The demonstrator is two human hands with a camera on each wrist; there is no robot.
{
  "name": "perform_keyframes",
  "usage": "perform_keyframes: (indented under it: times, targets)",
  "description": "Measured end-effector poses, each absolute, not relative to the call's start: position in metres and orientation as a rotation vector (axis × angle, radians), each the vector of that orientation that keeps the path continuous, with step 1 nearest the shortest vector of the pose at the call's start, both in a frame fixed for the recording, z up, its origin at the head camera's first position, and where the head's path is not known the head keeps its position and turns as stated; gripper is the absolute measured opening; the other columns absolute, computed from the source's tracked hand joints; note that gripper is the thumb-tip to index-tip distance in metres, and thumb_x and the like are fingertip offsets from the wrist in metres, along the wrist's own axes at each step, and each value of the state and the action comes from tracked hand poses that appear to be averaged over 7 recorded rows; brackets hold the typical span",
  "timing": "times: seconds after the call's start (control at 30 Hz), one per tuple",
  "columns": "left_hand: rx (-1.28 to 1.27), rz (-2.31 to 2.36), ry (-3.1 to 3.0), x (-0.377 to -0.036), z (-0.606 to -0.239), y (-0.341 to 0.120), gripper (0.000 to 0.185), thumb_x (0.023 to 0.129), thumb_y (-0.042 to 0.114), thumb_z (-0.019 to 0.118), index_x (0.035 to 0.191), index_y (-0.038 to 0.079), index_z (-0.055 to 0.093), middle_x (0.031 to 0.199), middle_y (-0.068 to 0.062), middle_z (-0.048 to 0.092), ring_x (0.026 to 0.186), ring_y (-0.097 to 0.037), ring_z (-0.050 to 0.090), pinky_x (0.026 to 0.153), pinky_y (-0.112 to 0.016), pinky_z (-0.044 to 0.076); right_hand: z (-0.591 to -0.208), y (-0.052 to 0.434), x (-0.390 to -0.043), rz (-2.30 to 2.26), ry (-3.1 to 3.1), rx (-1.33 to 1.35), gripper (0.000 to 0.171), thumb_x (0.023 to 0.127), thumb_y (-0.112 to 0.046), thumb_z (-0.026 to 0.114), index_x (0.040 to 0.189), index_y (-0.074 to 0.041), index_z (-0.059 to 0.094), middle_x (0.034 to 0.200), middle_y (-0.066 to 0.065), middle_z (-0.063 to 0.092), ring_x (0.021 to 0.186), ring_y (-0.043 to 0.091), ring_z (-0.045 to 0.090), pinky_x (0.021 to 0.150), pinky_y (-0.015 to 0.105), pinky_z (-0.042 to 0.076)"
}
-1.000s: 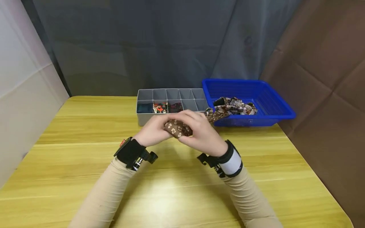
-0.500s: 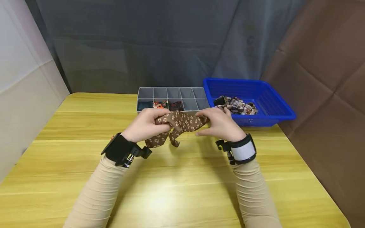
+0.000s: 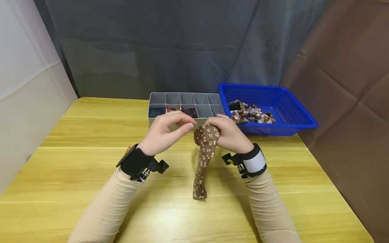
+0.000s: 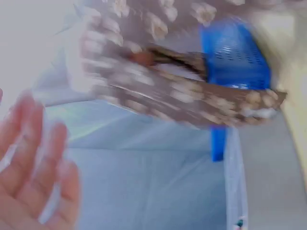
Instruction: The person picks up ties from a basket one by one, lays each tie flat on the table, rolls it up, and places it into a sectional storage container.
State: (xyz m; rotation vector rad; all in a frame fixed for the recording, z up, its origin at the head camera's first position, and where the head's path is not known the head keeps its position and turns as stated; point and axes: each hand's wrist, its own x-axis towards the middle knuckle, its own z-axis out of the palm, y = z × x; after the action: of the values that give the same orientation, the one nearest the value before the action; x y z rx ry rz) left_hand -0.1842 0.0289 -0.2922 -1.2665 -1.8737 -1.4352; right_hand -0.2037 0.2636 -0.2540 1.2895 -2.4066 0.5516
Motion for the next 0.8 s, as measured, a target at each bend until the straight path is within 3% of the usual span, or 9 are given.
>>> perform_keyframes:
  times: [0.17, 0.33, 0.53, 0.7, 0.8]
  targets:
    - [-1.254, -1.467, -2.064, -0.193, -0.302, 0.042, 0.033, 0.098, 0.030, 0.058, 0.124, 0.011, 0.063, 0.126, 0.000, 0.060, 0.118, -0.012, 0.052, 0.099, -0.032, 0.041, -0.253, 0.258, -0.195, 0.643, -2.214, 1.344, 0.026, 0.074, 0.000, 0.079, 0.096, -0.005, 0.066, 0.095, 0.006, 0.068, 0.091, 0.024, 0.061, 0.086, 0.039, 0.043]
    - [-1.267, -1.609, -2.163, -0.191, -0.306, 0.049, 0.041, 0.094, 0.044, 0.060, 0.123, 0.015, 0.059, 0.118, 0.002, 0.063, 0.114, -0.013, 0.056, 0.092, -0.038, 0.046, -0.251, 0.254, -0.192, 0.619, -2.212, 1.277, 0.031, 0.072, -0.001, 0.081, 0.098, -0.006, 0.064, 0.096, 0.007, 0.068, 0.089, 0.022, 0.062, 0.080, 0.039, 0.043]
    - [-1.176, -1.772, -2.305, -0.183, -0.307, 0.061, 0.041, 0.090, 0.033, 0.068, 0.121, 0.012, 0.054, 0.101, 0.000, 0.070, 0.094, -0.013, 0.065, 0.080, -0.036, 0.052, -0.251, 0.252, -0.196, 0.415, -2.221, 1.085, 0.028, 0.073, 0.000, 0.078, 0.097, -0.006, 0.064, 0.094, 0.008, 0.067, 0.087, 0.022, 0.061, 0.080, 0.042, 0.038]
    - [-1.260, -1.990, -2.260, -0.183, -0.305, 0.063, 0.022, 0.091, 0.015, 0.066, 0.108, 0.001, 0.063, 0.087, -0.006, 0.072, 0.078, -0.018, 0.068, 0.072, -0.035, 0.055, -0.254, 0.252, -0.197, 0.289, -2.172, 0.948, 0.029, 0.075, -0.004, 0.077, 0.102, -0.007, 0.066, 0.093, 0.008, 0.066, 0.088, 0.024, 0.060, 0.085, 0.048, 0.036]
    - [-1.260, -1.987, -2.235, -0.179, -0.299, 0.055, 0.017, 0.091, 0.014, 0.065, 0.100, 0.000, 0.069, 0.081, -0.005, 0.071, 0.072, -0.018, 0.067, 0.067, -0.034, 0.055, -0.256, 0.246, -0.190, 0.246, -2.120, 0.995, 0.037, 0.076, -0.012, 0.079, 0.110, -0.008, 0.067, 0.098, 0.009, 0.066, 0.092, 0.025, 0.060, 0.092, 0.052, 0.035]
